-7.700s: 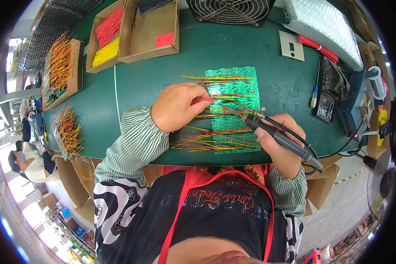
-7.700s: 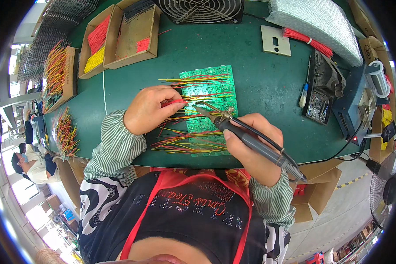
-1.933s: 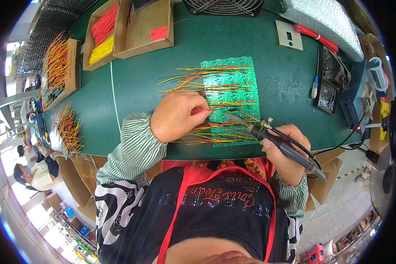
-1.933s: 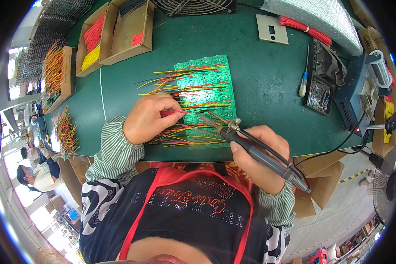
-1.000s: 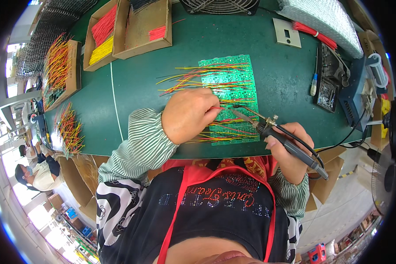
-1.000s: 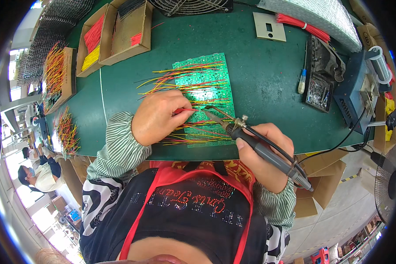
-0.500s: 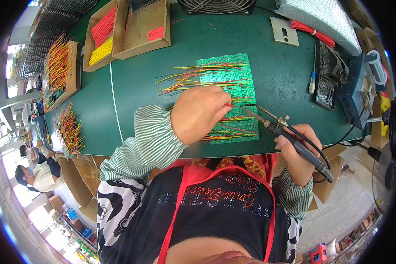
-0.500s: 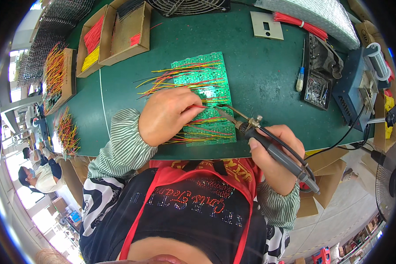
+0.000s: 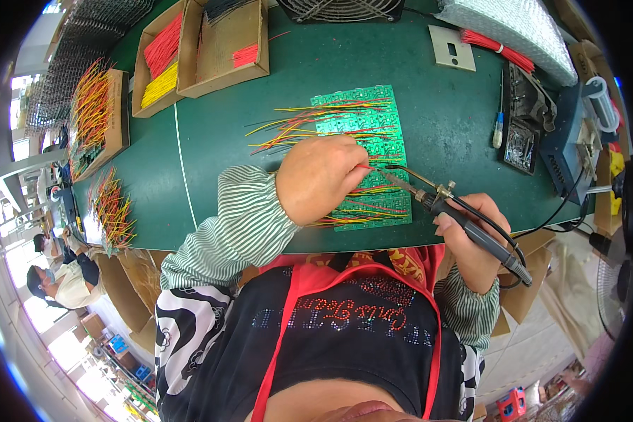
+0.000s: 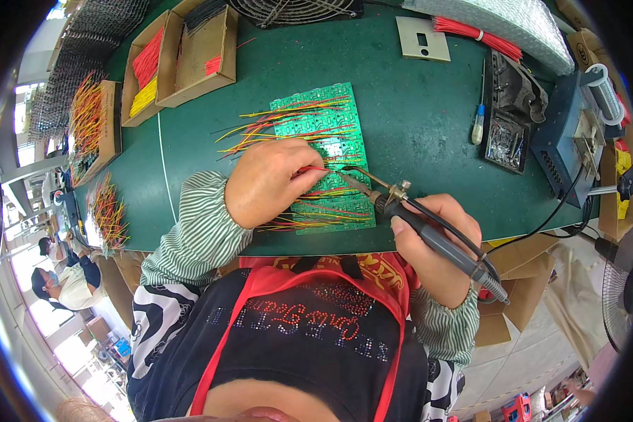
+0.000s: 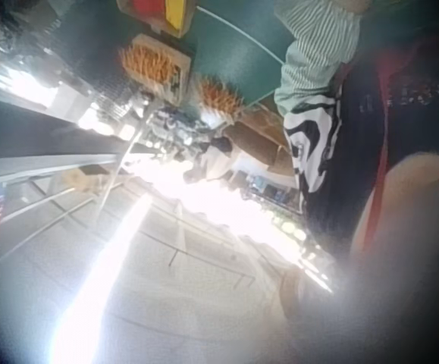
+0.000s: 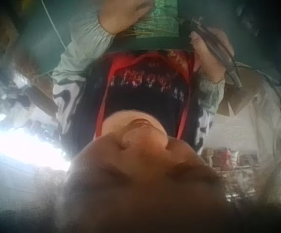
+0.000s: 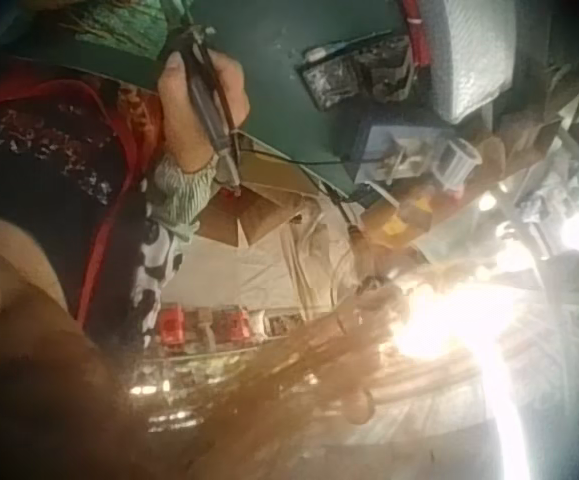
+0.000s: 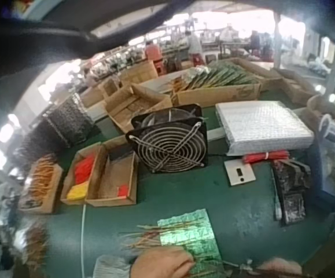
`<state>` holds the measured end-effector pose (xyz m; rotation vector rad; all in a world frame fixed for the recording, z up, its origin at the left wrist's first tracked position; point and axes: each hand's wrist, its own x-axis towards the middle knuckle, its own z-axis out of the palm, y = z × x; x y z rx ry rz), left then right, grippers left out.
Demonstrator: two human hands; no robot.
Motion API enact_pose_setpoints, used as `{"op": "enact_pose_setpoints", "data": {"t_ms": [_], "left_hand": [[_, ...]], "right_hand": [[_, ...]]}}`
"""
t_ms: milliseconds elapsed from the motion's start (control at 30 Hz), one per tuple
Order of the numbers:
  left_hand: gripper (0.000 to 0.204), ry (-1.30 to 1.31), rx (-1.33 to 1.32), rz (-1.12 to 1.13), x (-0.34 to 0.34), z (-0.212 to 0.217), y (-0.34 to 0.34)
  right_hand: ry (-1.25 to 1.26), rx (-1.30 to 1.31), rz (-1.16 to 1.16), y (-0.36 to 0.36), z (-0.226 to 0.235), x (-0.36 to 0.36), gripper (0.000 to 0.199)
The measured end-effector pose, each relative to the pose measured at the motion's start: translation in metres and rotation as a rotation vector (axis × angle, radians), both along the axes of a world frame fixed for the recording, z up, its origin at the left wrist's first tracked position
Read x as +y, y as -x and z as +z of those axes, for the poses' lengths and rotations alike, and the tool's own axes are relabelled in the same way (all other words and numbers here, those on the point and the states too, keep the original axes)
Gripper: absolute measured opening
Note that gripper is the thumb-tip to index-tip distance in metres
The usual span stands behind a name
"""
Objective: The person solders multiple colored wires onto green circuit boards with a soldering iron at a factory workstation.
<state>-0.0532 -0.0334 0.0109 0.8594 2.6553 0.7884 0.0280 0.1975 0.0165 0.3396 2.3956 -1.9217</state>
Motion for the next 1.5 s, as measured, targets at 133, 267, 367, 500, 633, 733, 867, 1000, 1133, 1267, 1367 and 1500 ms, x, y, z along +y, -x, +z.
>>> {"op": "enact_pose_setpoints", "data": {"t_ms": [133, 267, 367, 500, 633, 733, 867, 1000, 1133, 1267, 1367, 1500], "left_hand": [[0.011, 0.002, -0.008, -0.003, 0.0, -0.001, 0.001], [0.01, 0.02, -0.007, 0.0, -0.002, 0.003, 0.0], [0.01, -0.005, 0.058, -0.006, -0.008, 0.015, 0.002], [0.01, -0.02, 0.142, 0.02, -0.003, 0.026, 0.002], [0.01, -0.047, 0.077, -0.034, 0.016, 0.008, 0.001], [0.011, -0.038, 0.041, -0.009, 0.023, 0.0, 0.004], [0.011, -0.039, 0.037, -0.016, 0.024, -0.005, 0.006], [0.011, -0.043, 0.043, -0.022, 0.024, -0.003, 0.006], [0.011, -0.036, 0.032, -0.027, 0.025, -0.003, 0.007], [0.011, -0.036, 0.025, -0.026, 0.025, -0.007, 0.006], [0.011, -0.045, 0.025, -0.024, 0.024, -0.005, 0.005], [0.01, -0.045, 0.031, -0.016, 0.024, -0.003, 0.005]], "right_hand": [[-0.004, -0.008, -0.032, -0.001, 0.006, 0.002, 0.018], [-0.007, -0.014, -0.036, -0.002, 0.007, 0.006, 0.017], [-0.011, -0.007, -0.038, -0.004, 0.009, 0.009, 0.017], [-0.008, -0.002, -0.058, -0.007, 0.007, 0.014, 0.018], [0.019, -0.03, -0.082, -0.007, 0.01, 0.016, 0.018], [-0.002, -0.006, -0.099, -0.007, 0.008, 0.017, 0.018], [0.022, -0.002, -0.087, -0.006, 0.005, 0.016, 0.017], [0.043, -0.023, -0.06, -0.003, 0.004, 0.015, 0.017], [-0.054, 0.022, -0.037, -0.004, 0.001, 0.017, 0.017], [-0.014, 0.0, -0.062, -0.004, 0.002, 0.016, 0.018], [-0.009, 0.005, -0.093, -0.007, 0.005, 0.017, 0.019], [-0.025, 0.009, -0.115, -0.01, 0.009, 0.022, 0.02]]}}
